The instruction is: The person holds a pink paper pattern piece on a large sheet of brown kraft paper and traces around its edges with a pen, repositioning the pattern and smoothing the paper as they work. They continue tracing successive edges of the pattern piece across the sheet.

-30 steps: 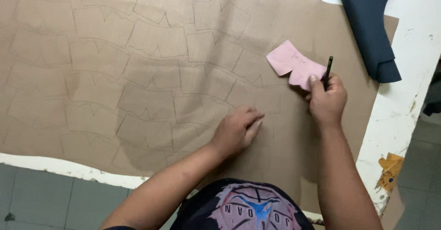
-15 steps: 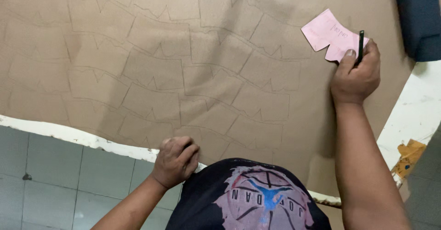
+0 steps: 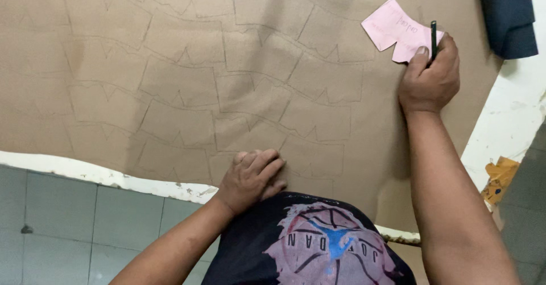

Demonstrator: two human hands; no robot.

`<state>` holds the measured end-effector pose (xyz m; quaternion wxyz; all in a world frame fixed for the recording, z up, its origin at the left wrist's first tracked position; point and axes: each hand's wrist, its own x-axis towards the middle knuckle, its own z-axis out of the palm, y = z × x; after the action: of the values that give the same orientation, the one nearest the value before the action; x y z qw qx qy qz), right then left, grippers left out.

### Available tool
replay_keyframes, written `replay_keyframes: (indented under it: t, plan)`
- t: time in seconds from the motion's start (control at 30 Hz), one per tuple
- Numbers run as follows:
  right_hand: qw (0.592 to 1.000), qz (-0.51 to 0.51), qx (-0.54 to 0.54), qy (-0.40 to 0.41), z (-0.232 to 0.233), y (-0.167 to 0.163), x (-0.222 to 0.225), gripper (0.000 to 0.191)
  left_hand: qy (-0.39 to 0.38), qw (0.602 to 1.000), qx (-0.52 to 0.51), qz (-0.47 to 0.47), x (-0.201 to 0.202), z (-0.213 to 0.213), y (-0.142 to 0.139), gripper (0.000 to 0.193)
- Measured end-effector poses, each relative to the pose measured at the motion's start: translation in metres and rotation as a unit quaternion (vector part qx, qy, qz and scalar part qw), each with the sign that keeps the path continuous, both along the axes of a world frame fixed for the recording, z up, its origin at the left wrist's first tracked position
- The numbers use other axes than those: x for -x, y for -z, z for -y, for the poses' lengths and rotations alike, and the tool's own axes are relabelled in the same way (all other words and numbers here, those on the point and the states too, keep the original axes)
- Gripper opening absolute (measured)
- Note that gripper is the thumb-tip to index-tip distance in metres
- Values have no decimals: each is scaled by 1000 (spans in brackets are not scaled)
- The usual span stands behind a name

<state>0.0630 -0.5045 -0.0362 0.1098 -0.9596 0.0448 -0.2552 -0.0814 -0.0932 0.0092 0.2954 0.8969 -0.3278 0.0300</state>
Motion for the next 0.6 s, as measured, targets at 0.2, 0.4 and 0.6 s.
replay_keyframes:
  t: [0.2, 0.4, 0.6]
  plan:
    - [1000, -4, -13, 10, -3, -1, -2, 42, -9, 999, 20, -24, 2, 0, 10, 57]
    - [999, -27, -4, 18, -3, -3, -1, 38, -13, 999, 9, -31, -1, 2, 2, 59]
    - [1000, -6, 7, 11, -6, -3, -2, 40, 30, 989, -79, -124, -36, 16, -33, 64]
